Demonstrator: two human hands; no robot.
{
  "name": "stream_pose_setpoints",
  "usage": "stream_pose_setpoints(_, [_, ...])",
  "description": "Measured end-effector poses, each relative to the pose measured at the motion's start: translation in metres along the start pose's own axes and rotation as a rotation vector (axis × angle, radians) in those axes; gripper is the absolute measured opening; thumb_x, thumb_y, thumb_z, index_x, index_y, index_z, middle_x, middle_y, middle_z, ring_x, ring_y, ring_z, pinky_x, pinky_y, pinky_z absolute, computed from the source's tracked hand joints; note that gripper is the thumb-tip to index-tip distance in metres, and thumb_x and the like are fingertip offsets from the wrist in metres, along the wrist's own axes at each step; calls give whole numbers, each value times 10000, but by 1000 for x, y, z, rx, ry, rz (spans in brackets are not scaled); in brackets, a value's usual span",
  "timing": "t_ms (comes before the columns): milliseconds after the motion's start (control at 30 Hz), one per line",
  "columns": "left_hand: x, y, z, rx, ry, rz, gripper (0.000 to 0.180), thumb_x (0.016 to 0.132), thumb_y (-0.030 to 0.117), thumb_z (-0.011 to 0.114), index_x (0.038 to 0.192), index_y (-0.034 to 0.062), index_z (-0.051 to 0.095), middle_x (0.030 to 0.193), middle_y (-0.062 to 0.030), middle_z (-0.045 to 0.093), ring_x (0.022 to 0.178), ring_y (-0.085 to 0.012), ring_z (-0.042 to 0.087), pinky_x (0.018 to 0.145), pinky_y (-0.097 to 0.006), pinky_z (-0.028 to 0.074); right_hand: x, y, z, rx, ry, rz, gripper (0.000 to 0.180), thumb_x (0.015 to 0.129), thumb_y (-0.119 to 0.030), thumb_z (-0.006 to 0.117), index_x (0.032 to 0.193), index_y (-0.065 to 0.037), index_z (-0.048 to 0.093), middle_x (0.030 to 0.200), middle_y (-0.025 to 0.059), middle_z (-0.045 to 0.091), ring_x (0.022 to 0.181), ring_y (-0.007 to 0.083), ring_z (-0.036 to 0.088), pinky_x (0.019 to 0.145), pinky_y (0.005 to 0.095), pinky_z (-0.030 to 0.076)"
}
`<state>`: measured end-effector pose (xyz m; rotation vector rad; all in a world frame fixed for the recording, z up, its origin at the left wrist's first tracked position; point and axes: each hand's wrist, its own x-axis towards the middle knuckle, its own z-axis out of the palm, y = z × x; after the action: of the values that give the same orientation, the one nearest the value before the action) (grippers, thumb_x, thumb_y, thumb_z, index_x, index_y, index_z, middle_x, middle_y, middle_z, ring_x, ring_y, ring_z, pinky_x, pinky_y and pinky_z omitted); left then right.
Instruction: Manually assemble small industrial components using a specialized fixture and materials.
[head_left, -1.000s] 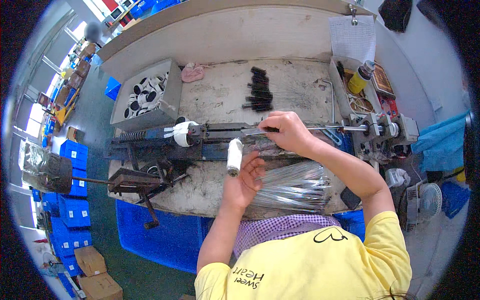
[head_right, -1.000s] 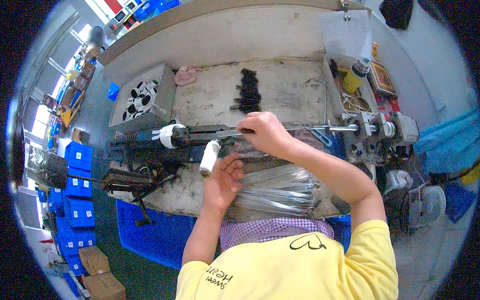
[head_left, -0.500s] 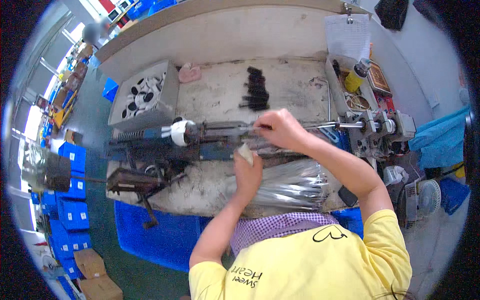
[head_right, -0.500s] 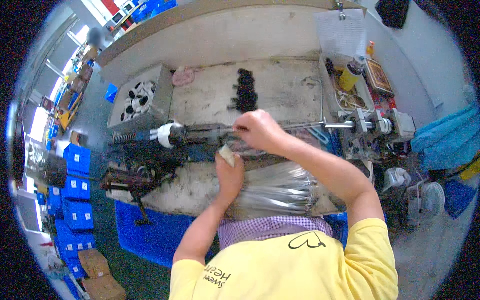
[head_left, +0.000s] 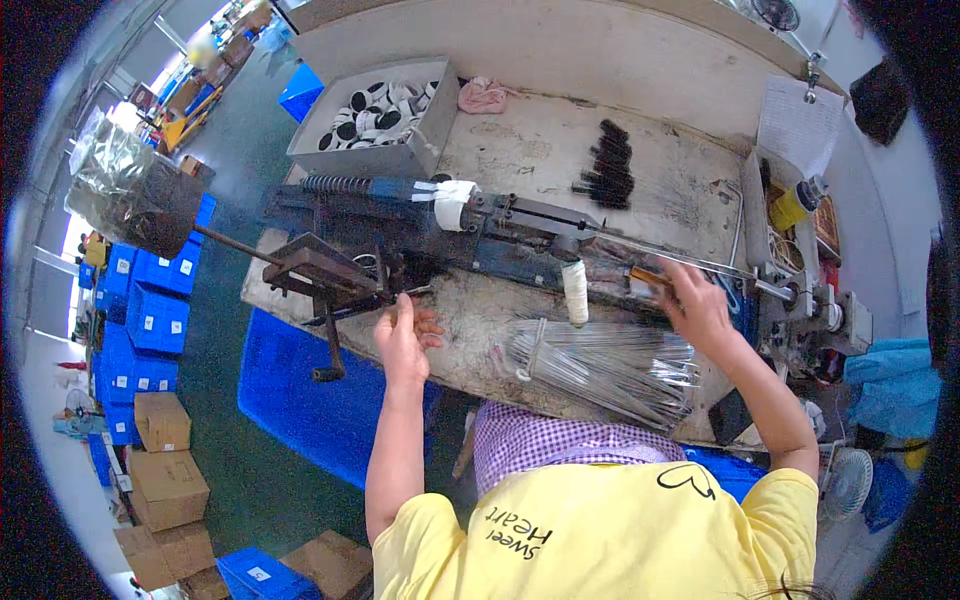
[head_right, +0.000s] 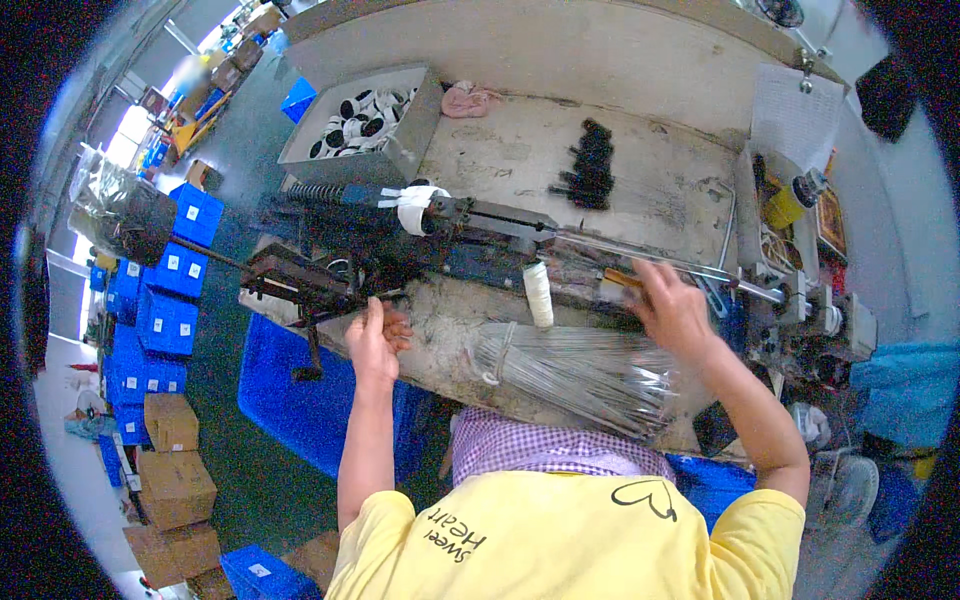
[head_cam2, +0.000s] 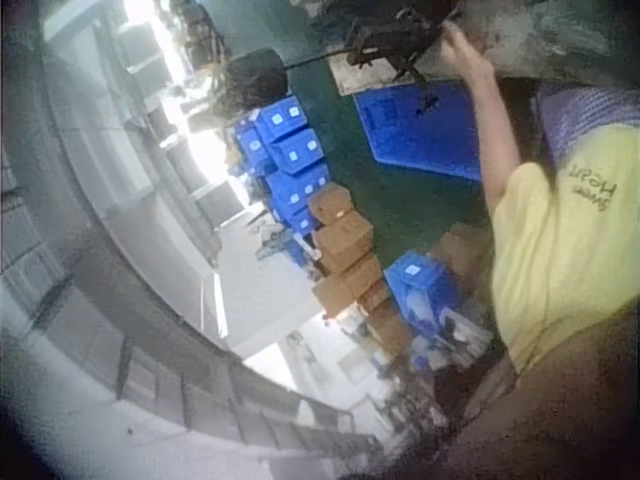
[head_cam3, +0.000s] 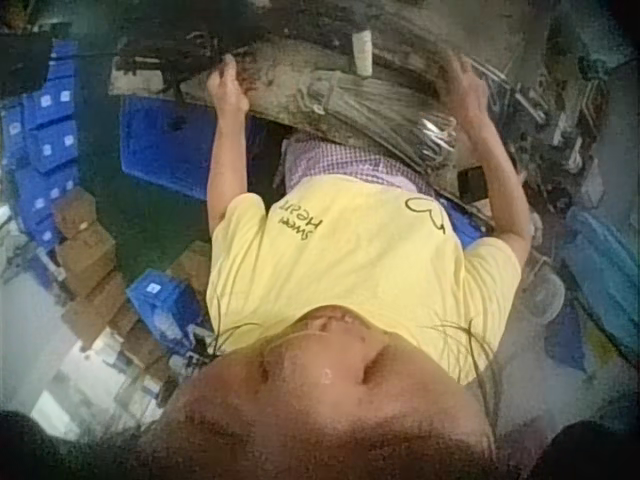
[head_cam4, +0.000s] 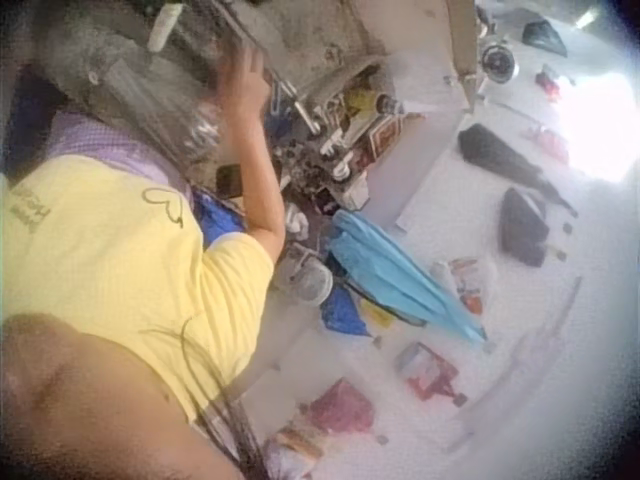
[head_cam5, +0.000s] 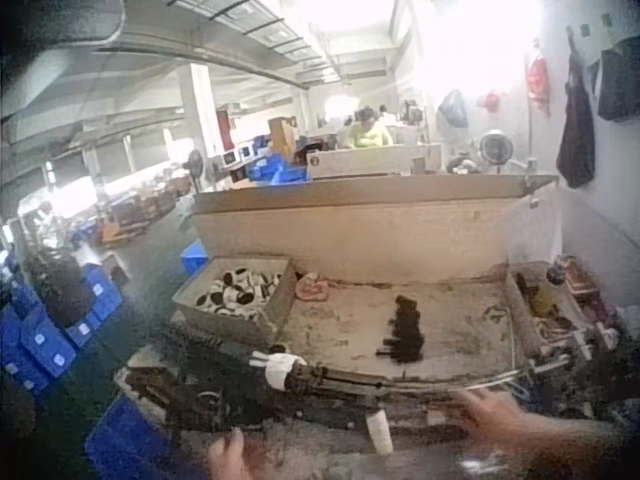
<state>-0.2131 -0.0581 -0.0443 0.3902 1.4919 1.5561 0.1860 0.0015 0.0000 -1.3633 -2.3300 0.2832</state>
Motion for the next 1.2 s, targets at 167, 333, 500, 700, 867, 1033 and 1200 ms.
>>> stream_pose_setpoints(167, [14,-4,-8,54,-15,8,292,967,296,569,965,4,568,736,-114,649,482,-157,599,355,-240,423,0,30,10,149,-35,128,257,777,-61,676,1031,-57,636,1006,182,616,924,383,615,771,455,513])
stream_pose_setpoints(333, [11,5,-11,17,-41,-6,272,968,243,563,949,-24,608,738,-122,657,502,-148,599,382,-238,428,3,36,15,160,-34,145,208,762,-15,647,970,-21,641,921,190,621,895,393,602,786,450,498])
stream_pose_setpoints(500, [-5,3,-7,7,-73,43,238,960,226,556,899,12,641,717,-99,668,501,-127,590,399,-231,410,-9,23,2,75,-35,68,254,733,42,604,982,-9,603,937,181,601,856,403,599,735,456,508])
stream_pose_setpoints(700, [-86,-4,102,-75,-380,-41,202,966,213,568,948,34,659,773,-102,691,530,-115,599,439,-250,461,0,-11,-74,128,175,25,224,770,57,577,980,-19,561,910,190,600,865,404,611,705,429,512])
stream_pose_setpoints(867, [-107,-31,212,17,-796,165,226,976,234,558,964,37,668,776,-80,688,575,-104,601,479,-235,463,8,45,-82,125,290,135,118,837,11,587,953,-4,583,812,160,620,724,284,637,642,362,495])
stream_pose_setpoints(1033, [-101,-61,259,218,-1082,61,228,971,232,556,951,31,660,753,-77,679,568,-109,605,466,-237,461,9,45,-73,429,148,196,61,873,-36,614,917,3,596,698,128,607,605,149,597,580,295,468])
stream_pose_setpoints(1200, [-87,-48,238,-20,-747,-156,233,975,217,537,933,10,635,708,-87,659,546,-137,623,427,-243,463,22,44,-66,440,186,317,70,861,-43,616,906,6,593,709,157,617,624,219,632,592,335,483])
